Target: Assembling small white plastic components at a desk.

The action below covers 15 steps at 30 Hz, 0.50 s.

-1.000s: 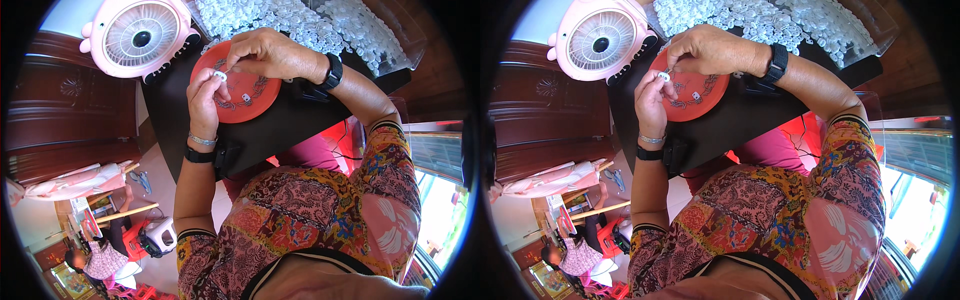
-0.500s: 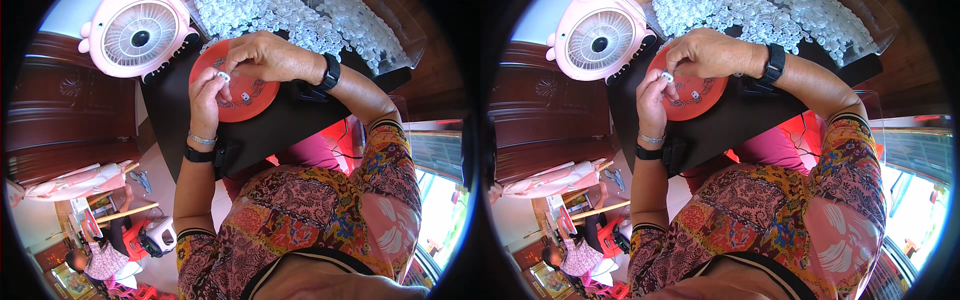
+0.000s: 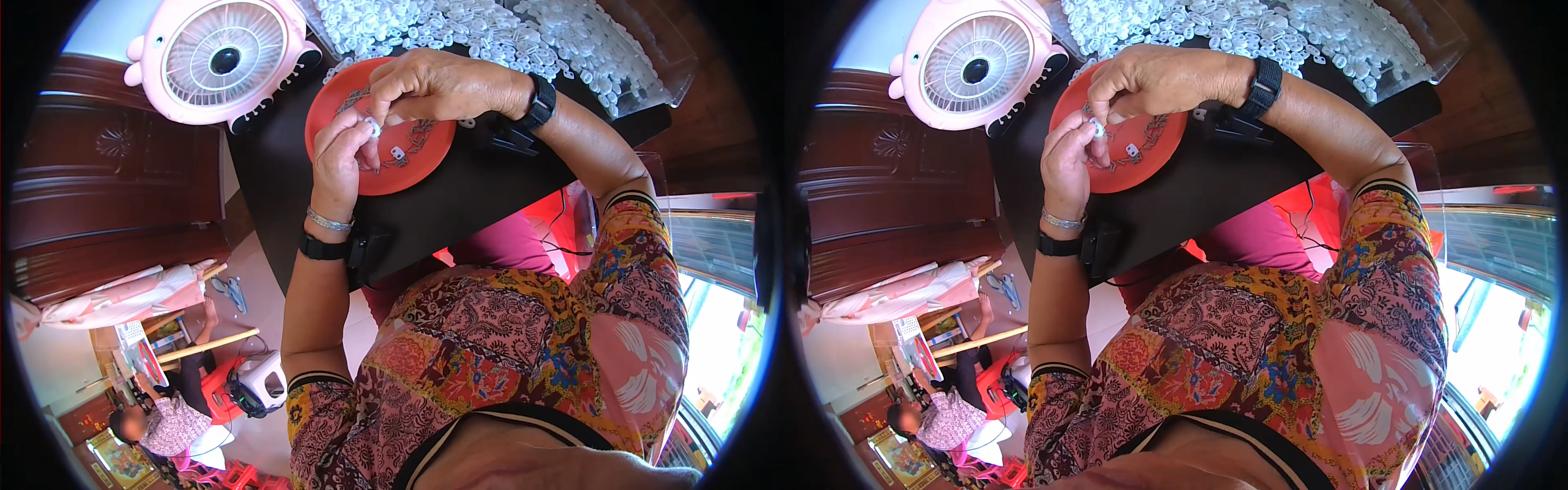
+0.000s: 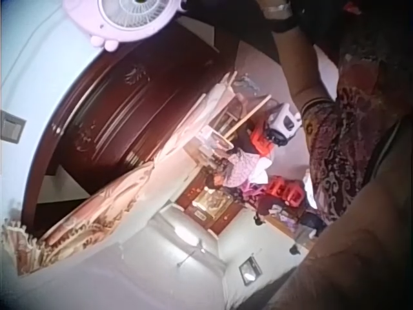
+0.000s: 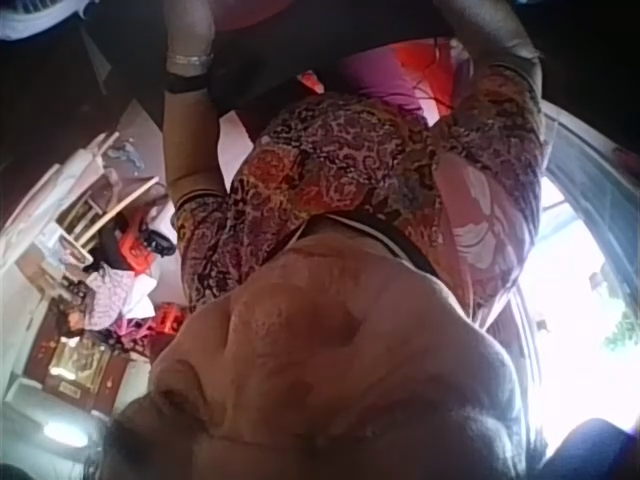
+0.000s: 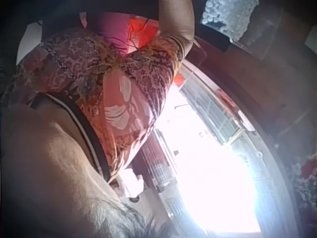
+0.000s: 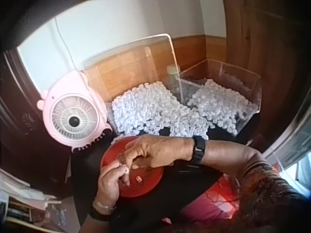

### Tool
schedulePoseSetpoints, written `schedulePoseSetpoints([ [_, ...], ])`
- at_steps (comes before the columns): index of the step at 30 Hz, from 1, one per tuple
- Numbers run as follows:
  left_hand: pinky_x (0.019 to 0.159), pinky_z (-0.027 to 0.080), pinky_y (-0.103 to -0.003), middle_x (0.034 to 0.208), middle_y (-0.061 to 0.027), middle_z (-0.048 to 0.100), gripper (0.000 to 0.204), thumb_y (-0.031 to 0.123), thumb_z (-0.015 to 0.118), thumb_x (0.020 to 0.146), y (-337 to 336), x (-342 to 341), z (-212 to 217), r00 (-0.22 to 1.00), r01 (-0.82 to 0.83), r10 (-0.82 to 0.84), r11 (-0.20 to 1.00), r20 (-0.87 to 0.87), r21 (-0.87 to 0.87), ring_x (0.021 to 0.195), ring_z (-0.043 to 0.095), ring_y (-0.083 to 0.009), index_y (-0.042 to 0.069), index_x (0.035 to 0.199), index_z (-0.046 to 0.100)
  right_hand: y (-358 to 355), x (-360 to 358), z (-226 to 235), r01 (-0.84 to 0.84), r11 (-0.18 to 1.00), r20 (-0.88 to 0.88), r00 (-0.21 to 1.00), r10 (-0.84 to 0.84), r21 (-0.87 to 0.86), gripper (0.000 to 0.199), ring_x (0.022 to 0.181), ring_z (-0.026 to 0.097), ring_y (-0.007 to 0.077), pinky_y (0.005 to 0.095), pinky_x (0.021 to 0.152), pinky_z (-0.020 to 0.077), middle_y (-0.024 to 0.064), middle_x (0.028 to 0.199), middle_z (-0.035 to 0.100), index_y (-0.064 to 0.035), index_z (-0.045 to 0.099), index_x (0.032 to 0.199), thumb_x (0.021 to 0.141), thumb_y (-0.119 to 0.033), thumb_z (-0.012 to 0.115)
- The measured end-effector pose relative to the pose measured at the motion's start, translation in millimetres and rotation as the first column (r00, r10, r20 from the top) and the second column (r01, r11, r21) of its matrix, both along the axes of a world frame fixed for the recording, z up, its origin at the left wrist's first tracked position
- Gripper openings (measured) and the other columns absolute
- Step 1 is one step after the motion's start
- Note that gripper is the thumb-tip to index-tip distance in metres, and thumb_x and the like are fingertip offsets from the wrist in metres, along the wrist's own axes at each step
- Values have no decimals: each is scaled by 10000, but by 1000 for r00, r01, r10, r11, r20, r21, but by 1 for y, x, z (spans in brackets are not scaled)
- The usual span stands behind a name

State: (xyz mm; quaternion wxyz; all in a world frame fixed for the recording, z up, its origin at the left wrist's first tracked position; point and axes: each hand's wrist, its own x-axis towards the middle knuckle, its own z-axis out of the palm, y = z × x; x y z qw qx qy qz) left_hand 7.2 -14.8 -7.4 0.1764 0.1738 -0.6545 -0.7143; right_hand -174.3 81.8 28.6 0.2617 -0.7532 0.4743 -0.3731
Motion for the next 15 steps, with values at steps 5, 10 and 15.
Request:
schedulePoseSetpoints([
  [5,453,349,-231,559,-34,487,221,164,475,860,6,-2,-5,996,-85,85,996,-3,-11,471,442,-106,2,720,529,0,0,3,-20,999,-23,1000,21,38,26,708,551,201,316,649,423,62,751,540,-21,613,846,830,-2,605],
  [10,475,354,-239,621,-28,479,216,201,468,870,-9,3,-5,985,-172,172,985,16,-11,512,462,-125,7,827,554,5,3,9,-131,983,61,990,124,130,41,725,575,213,320,659,438,69,773,563,-14,613,844,810,9,608],
  [15,476,355,-223,593,-12,499,217,193,482,874,-5,3,1,988,-151,151,988,-16,-6,502,485,-103,46,720,525,1,1,-1,65,996,-90,994,-59,66,60,740,599,205,313,660,460,80,788,585,-14,622,860,801,-8,631],
])
